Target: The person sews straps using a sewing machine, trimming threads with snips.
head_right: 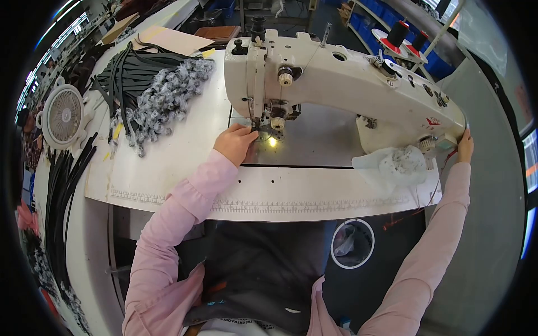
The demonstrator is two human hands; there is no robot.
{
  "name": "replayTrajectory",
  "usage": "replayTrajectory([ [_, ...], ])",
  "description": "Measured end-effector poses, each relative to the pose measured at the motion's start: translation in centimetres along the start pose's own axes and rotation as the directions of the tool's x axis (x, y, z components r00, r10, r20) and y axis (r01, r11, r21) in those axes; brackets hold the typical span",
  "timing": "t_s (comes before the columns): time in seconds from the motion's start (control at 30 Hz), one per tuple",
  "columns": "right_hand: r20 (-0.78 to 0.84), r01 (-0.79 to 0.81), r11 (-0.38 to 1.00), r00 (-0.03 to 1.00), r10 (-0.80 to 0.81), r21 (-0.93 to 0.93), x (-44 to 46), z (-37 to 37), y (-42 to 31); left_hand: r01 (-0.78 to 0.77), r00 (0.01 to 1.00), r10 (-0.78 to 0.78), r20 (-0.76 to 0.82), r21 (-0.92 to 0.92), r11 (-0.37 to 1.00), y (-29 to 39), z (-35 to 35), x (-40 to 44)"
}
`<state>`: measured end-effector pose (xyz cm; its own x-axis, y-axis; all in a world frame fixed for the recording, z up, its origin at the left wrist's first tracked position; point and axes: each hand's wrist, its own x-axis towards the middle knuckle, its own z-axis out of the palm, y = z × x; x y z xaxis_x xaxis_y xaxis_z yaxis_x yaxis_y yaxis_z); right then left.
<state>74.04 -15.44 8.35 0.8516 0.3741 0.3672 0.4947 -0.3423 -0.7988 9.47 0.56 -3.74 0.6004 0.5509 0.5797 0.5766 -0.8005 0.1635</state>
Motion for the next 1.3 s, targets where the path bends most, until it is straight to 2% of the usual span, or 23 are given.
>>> replayTrajectory([
  [0.07,0.011,-0.023,0.970,1.000,0.021,0.242,-2.7,0.5,-0.6,-0.005,1.000,0.005,-0.002,-0.001,1.000,-0.1,0.1,0.0],
  [0.17,-0.104,0.014,0.919,0.994,0.030,0.393,-5.2,2.3,1.9,0.004,1.000,-0.004,0.005,0.006,1.000,-0.1,0.2,0.0],
  [0.27,-0.078,0.053,0.919,0.997,-0.024,0.391,-6.8,2.3,1.3,-0.006,0.999,0.004,0.039,0.053,0.999,-0.1,0.2,0.0],
  [0.37,-0.147,0.078,0.928,0.989,-0.026,0.364,-5.9,1.7,-0.9,0.005,0.998,-0.009,0.060,0.069,0.998,0.0,0.1,0.1],
  [0.47,-0.099,0.101,0.991,0.991,-0.091,0.093,-1.0,0.9,0.4,-0.006,0.999,0.005,0.032,0.039,0.999,-0.1,0.1,0.0],
  [0.57,-0.045,0.032,0.995,0.999,-0.028,0.092,-0.4,0.6,1.9,-0.065,0.996,0.063,0.069,0.021,0.998,-0.6,-0.1,0.1],
  [0.67,0.028,-0.018,0.927,1.000,0.008,0.376,-5.2,1.7,1.8,-0.076,0.997,0.076,0.021,-0.005,0.997,-0.6,0.0,-0.1],
  [0.77,-0.034,-0.006,0.908,0.999,0.022,0.419,-6.7,2.7,2.5,-0.084,0.996,0.084,0.010,0.013,0.996,-0.6,0.0,-0.1],
  [0.87,-0.040,-0.015,0.882,0.998,0.039,0.471,-8.0,2.5,-0.2,-0.071,0.997,0.070,0.037,0.020,0.997,-0.4,-0.2,0.0],
  [0.97,-0.135,0.060,0.931,0.991,-0.012,0.360,-6.5,1.9,-2.2,-0.076,0.997,0.076,0.006,0.026,0.997,-0.3,-0.3,-0.1],
  [1.07,-0.108,0.090,0.995,0.990,-0.086,0.031,-0.6,1.0,0.8,-0.076,0.997,0.076,-0.015,0.028,0.997,-0.5,-0.1,-0.2],
  [1.17,-0.026,-0.036,0.989,0.999,0.040,0.141,-2.5,0.7,0.0,-0.056,0.998,0.056,0.005,0.040,0.998,-0.4,0.0,0.0],
  [1.3,-0.037,-0.043,0.938,0.998,0.059,0.345,-5.9,2.9,3.9,-0.040,0.999,0.038,0.036,0.052,0.998,-0.4,0.0,0.0],
])
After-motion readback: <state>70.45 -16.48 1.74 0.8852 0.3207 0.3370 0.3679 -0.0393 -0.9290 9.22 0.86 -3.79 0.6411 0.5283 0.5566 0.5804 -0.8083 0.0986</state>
